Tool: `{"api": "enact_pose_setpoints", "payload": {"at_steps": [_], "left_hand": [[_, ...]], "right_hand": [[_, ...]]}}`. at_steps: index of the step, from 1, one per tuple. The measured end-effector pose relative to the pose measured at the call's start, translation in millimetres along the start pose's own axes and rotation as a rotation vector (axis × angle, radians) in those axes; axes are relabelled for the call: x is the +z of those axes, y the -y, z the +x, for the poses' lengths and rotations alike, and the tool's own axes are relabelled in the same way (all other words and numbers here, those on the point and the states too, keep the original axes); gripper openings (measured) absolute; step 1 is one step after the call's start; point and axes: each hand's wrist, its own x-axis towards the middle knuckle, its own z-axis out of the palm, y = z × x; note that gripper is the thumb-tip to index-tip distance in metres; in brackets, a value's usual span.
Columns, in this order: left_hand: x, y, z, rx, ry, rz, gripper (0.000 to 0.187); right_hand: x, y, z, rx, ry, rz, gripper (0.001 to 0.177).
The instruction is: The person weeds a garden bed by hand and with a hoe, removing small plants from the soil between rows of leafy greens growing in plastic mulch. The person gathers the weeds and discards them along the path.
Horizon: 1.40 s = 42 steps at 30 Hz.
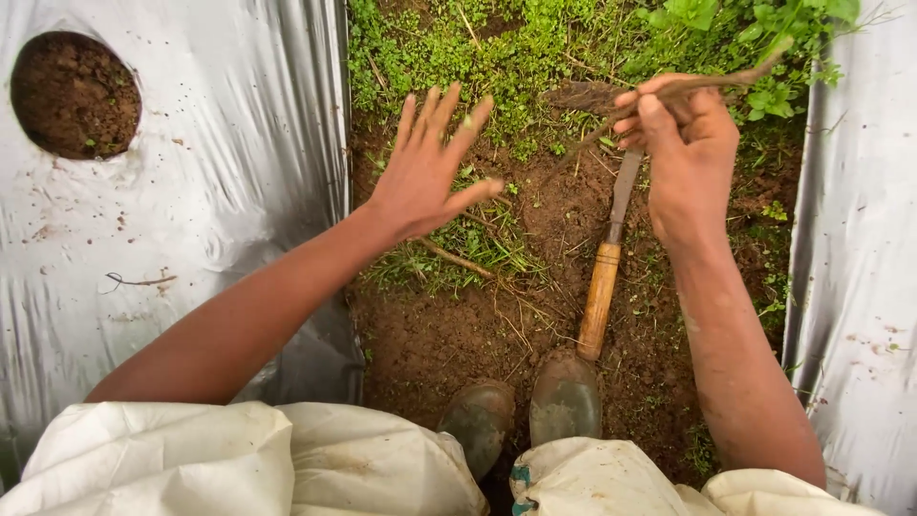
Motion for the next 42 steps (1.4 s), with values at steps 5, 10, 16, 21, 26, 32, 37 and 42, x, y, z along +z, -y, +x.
{"api": "enact_pose_setpoints", "payload": {"at_steps": [5,10,16,21,26,32,37,42], "left_hand": [[-16,-36,26,0.054,-0.196,-0.263,0.063],[-13,-48,20,0.085,-0.102,-0.856,0.021],[-8,-28,17,0.054,-0.167,-0.628,0.015],[-13,-26,12,0.095,-0.070,-0.416,0.017],[-14,-37,10,0.105,-0.069,-0.498,0.018],[-29,-50,12,0.059,-0.009,-0.343,0.019],[-17,-51,11,0.099,-0.073,-0.111,0.019],[-18,-54,7,0.056,-0.067,-0.048,0.022]], "right_hand": [[3,-18,-10,0.088,0.129,0.602,0.015],[21,-16,-27,0.158,0.185,0.664,0.021],[24,-17,-46,0.161,0.272,-0.022,0.033],[29,-8,-40,-0.400,0.175,-0.615,0.034],[23,-51,-27,-0.526,0.254,-0.904,0.023],[23,-43,-28,-0.506,0.256,-0.838,0.015],[30,-58,-29,-0.392,0.280,-0.801,0.015],[39,-57,-39,-0.266,0.254,-0.742,0.014]]}}
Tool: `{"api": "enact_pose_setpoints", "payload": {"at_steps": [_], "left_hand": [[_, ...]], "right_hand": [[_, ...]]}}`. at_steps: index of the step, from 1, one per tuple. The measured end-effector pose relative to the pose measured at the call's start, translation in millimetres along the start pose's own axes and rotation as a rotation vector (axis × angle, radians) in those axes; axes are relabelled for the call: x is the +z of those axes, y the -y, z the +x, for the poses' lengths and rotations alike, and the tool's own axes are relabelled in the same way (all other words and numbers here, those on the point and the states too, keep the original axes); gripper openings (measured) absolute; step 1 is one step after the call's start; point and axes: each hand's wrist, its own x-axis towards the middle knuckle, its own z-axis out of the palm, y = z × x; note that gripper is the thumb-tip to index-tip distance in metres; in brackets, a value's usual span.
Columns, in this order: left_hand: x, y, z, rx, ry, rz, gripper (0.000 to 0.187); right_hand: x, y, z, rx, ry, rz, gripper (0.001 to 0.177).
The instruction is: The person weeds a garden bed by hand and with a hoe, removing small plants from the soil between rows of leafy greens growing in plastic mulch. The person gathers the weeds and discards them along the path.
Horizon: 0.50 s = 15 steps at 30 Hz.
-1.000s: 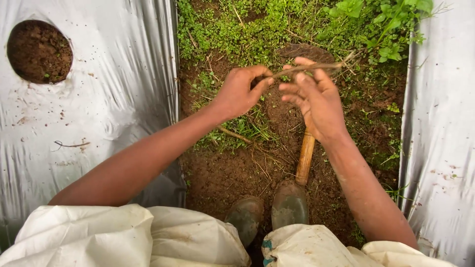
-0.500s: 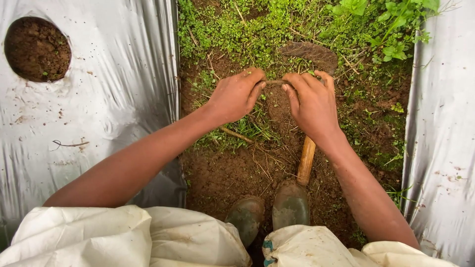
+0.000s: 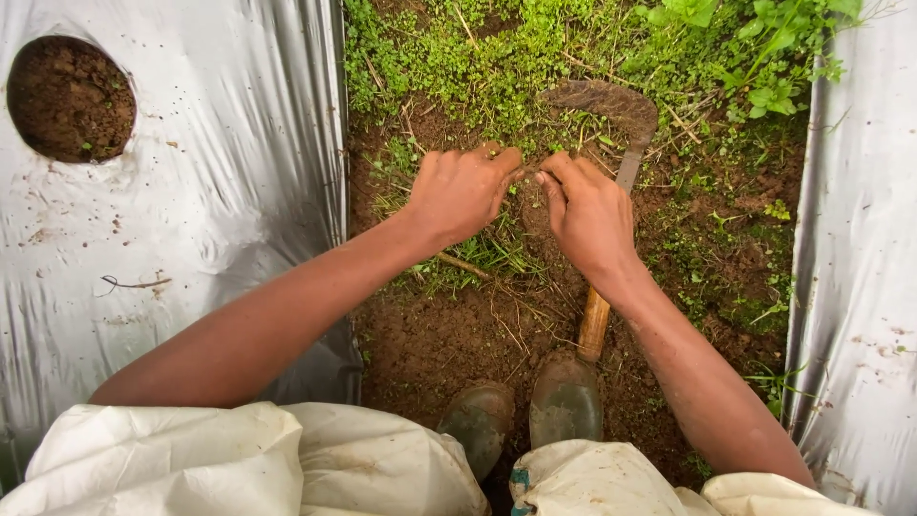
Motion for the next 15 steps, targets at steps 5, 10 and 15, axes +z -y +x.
{"api": "enact_pose_setpoints", "payload": {"at_steps": [5,10,15], "left_hand": [[5,2,5,-0.056,-0.012,-0.051,0.018],[7,2,15,-0.062,-0.045,-0.201,0.012],[8,15,5,-0.258,-0.026,-0.419,0.035]], "right_hand": [[10,0,2,-0.015,-0.090,0.065,0.011],[-7,7,10,0.000,-0.134,0.150,0.008],[-13,2,5,0.193,-0.032,0.253,0.008]]}}
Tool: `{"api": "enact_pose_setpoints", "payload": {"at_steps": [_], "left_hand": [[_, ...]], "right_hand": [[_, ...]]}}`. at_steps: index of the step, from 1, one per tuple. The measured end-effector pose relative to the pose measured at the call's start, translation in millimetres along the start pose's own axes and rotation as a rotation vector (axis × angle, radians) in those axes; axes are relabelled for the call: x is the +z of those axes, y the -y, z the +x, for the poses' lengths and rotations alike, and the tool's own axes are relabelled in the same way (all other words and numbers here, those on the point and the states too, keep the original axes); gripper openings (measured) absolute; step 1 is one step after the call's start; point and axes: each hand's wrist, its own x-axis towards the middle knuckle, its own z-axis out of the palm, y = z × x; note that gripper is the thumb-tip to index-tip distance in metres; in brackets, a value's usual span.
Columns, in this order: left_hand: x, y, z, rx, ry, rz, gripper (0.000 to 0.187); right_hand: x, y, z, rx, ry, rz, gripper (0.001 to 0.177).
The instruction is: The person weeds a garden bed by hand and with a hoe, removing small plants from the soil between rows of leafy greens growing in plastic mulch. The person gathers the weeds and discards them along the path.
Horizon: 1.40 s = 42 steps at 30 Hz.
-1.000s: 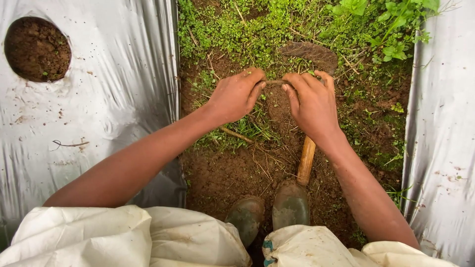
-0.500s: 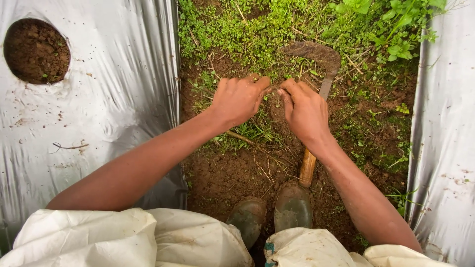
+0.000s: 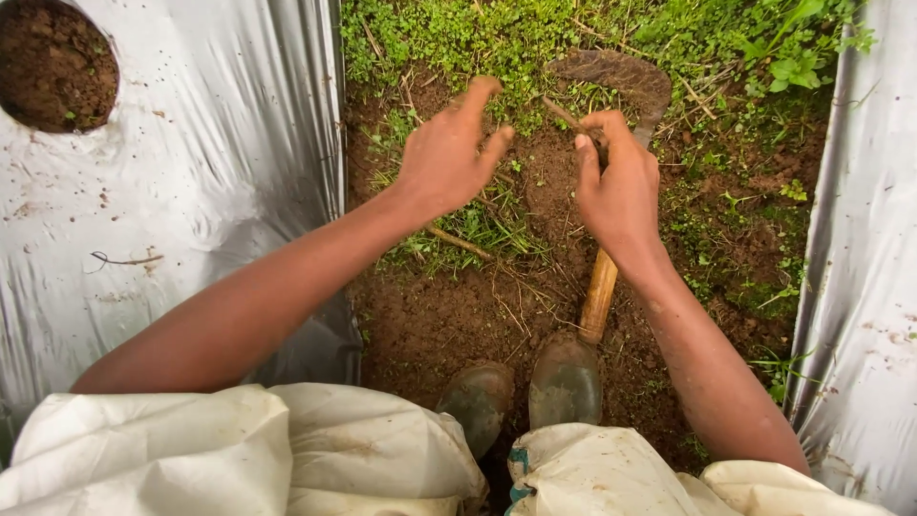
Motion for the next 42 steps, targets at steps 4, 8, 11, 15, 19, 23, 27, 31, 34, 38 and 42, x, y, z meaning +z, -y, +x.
{"api": "enact_pose_setpoints", "payload": {"at_steps": [4,8,11,15,19,23,27,31,34,38,42], "left_hand": [[-7,22,-6,-0.103,-0.021,-0.038,0.040],[-7,39,-2,-0.045,-0.132,-0.058,0.037],[-9,29,-6,-0.009,-0.092,-0.058,0.042],[23,53,-23,0.225,0.132,0.173,0.048],[31,51,-50,0.347,0.372,0.588,0.054],[19,43,-56,0.330,0.434,0.645,0.062],[26,55,-59,0.381,0.273,0.647,0.068],[16,41,-75,0.395,0.211,0.618,0.066],[17,32,-84,0.290,0.225,0.517,0.070],[40,49,-100,0.161,-0.054,0.216,0.064],[60,62,-117,-0.096,-0.352,-0.018,0.066]], "right_hand": [[24,5,-13,0.143,0.078,0.133,0.011],[54,22,-32,0.038,0.410,0.059,0.035],[54,15,-32,-0.107,0.427,-0.010,0.044],[25,-14,-29,0.013,0.045,-0.054,0.031],[7,-58,-44,0.235,0.041,-0.379,0.037],[16,-80,-55,0.307,0.037,-0.555,0.047],[22,-105,-58,0.369,0.042,-0.540,0.043],[18,-109,-53,0.434,0.064,-0.484,0.046],[16,-108,-52,0.423,0.101,-0.434,0.041],[9,-99,-57,0.385,-0.066,0.140,0.033],[3,-110,-70,0.161,-0.223,0.147,0.032]]}}
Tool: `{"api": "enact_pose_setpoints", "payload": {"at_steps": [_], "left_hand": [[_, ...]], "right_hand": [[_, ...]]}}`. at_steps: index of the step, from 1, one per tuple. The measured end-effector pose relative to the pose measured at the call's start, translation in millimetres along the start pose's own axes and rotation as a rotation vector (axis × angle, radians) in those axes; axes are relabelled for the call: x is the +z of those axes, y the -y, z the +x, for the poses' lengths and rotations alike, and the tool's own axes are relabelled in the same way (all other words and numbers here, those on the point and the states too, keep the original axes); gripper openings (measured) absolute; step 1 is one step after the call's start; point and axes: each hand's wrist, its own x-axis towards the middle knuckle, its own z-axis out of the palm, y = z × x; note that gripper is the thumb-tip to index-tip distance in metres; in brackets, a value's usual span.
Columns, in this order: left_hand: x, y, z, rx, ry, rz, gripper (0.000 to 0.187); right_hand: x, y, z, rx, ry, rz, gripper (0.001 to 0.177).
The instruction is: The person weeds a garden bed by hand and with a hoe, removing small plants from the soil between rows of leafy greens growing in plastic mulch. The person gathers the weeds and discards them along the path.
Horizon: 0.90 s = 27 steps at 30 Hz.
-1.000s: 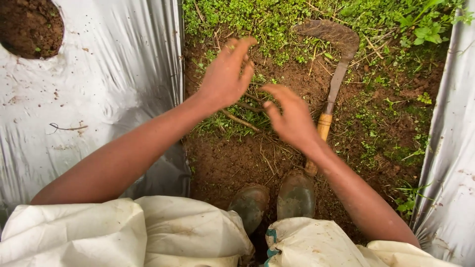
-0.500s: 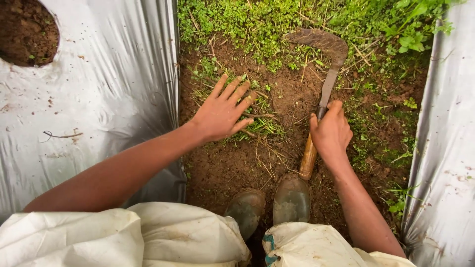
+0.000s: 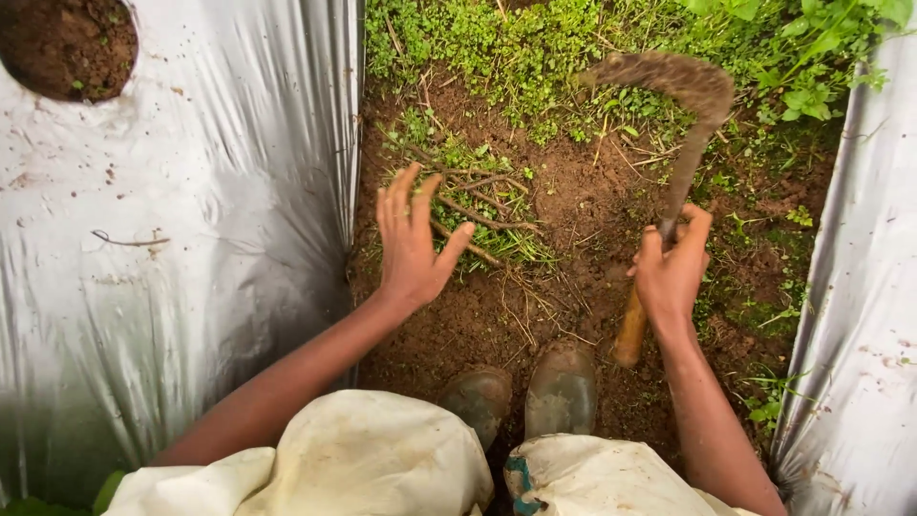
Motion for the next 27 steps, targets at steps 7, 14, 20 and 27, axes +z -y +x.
{"api": "enact_pose_setpoints", "payload": {"at_steps": [7,14,20,27], "left_hand": [[16,13,-46,-0.183,-0.074,0.026,0.080],[66,4,-78,-0.455,-0.158,-0.173,0.097],[104,-6,-57,-0.494,-0.258,-0.454,0.103],[116,-11,-27,-0.459,-0.335,-0.570,0.107]], "right_hand": [[14,52,0,-0.106,0.042,-0.004,0.030],[64,51,21,0.185,0.504,0.180,0.039],[60,44,20,0.171,0.634,0.067,0.047],[49,64,-8,0.267,0.621,-0.066,0.052]]}}
